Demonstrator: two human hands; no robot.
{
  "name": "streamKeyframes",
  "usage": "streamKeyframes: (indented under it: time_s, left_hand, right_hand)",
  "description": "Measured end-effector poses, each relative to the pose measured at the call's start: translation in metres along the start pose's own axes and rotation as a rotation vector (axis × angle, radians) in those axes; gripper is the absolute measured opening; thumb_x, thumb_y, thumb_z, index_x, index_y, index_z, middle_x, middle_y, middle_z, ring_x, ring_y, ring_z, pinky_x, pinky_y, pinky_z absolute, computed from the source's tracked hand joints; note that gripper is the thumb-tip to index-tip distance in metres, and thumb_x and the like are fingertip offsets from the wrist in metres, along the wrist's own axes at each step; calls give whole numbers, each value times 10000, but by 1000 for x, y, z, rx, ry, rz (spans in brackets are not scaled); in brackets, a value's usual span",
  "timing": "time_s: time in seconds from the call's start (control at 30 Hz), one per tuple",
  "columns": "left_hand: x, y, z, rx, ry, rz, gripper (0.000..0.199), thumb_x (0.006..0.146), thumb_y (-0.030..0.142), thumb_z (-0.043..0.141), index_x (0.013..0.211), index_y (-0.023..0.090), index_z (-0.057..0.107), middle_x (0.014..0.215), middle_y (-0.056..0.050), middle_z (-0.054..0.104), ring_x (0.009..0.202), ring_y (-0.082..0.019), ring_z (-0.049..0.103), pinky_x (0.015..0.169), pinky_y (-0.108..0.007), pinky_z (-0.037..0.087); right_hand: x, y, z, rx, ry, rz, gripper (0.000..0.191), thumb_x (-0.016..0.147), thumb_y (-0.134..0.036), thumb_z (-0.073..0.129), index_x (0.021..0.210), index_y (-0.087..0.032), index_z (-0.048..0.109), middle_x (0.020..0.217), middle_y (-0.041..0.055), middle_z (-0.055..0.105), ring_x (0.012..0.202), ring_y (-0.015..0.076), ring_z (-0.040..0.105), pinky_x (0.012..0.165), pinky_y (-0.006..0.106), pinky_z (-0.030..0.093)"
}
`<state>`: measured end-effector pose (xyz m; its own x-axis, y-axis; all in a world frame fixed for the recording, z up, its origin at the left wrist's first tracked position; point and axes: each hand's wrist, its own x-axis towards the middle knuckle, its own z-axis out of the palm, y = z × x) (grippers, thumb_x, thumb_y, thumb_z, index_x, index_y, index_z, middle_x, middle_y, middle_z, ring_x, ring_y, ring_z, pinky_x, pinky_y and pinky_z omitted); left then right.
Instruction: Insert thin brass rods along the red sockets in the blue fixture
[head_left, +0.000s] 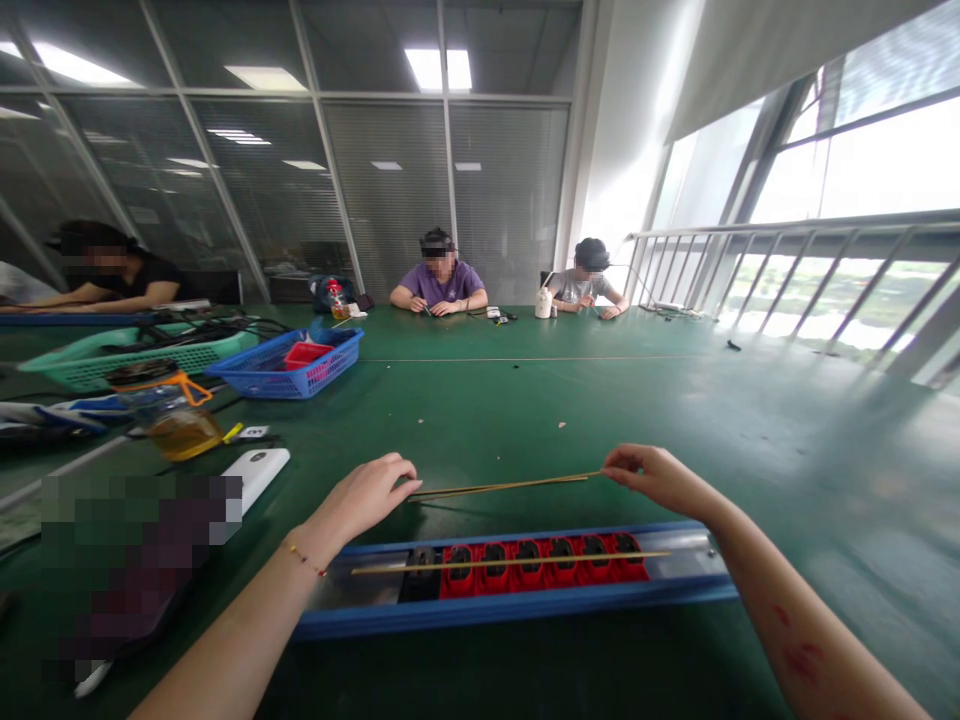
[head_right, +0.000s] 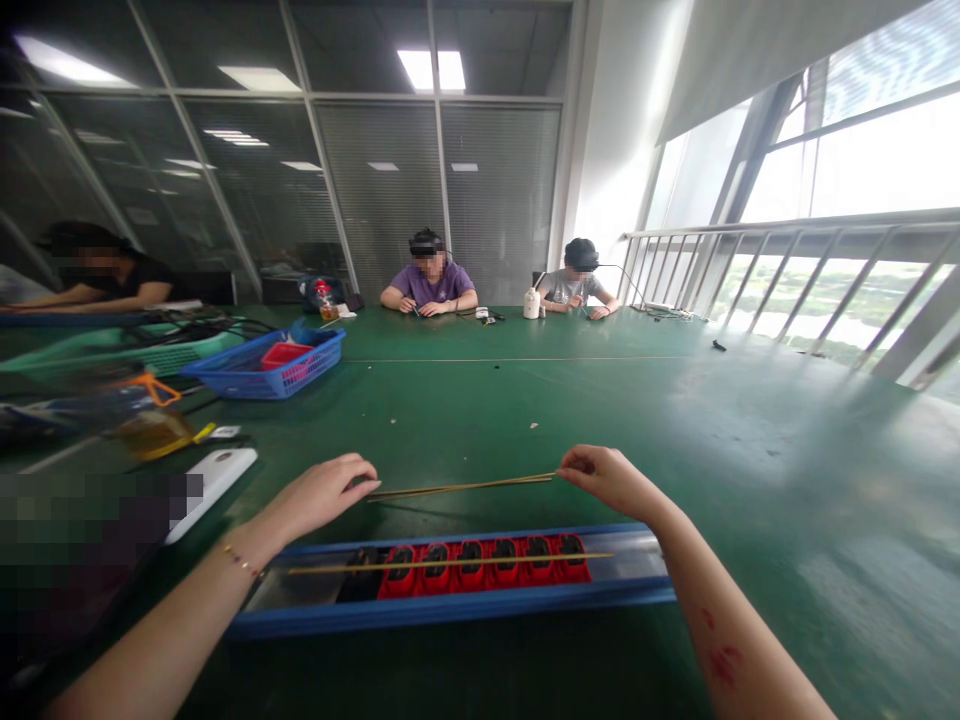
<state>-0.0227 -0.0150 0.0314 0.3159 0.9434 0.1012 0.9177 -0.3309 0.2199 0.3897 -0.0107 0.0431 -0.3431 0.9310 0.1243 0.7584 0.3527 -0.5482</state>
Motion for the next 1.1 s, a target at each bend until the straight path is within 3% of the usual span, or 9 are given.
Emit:
streamKeyframes:
  time_s: [0.1,0.27,0.43,0.6,0.83,0.97,1.1]
  left_hand:
    - [-8,16,-27,-18,-16,11,305,835,417,383,858,225,620,885,-27,606,761,-157,560,677,-250,371]
    - [-38,46,-64,-88,-254,72,283,760,476,477,784,240,632,762,10,609,683,-142,545,572,-221,329]
    - [-54,54,-60,-26,-306,60,170,658,402,617,754,262,619,743,35,607,703,-145,537,546,-217,293]
    - [-54,55,-54,-15,-327,77,54,712,298,559,726,260,594,672,54,594,618,-119,515,509,-220,261]
    - [-58,60,-57,9,-296,153,139,778,299,486,695,239,580,722,28,596,694,-140,521,592,-237,295]
    - [-60,60,-67,-21,-268,125,184,802,328,449,696,238,570,725,14,592,673,-147,524,585,-243,308]
    - [-66,47,-89,-47,-176,73,229,807,387,423,712,250,579,780,2,597,706,-160,527,622,-244,344]
  right_hand:
    - [6,0,14,6,-62,-20,227,762,-375,515,815,-186,630,693,10,627,642,141,551,598,243,425]
    - [13,4,32,-52,-75,-43,155,727,-276,519,801,-194,628,732,19,653,679,152,580,646,256,440]
    - [15,9,46,-121,-90,-66,159,733,-196,490,829,-194,617,766,28,658,700,155,587,651,251,438]
    - [16,10,50,-178,-91,-89,188,726,-156,495,862,-190,621,791,37,638,711,154,570,663,247,435]
    - [15,13,51,-159,-105,-82,192,738,-168,498,872,-187,635,839,45,617,729,149,563,688,253,443]
    - [14,11,50,-151,-108,-75,186,746,-184,498,874,-185,633,846,44,619,739,153,567,693,260,448]
    - [14,8,49,-158,-118,-60,185,749,-190,498,878,-188,631,849,43,620,751,157,569,701,268,451]
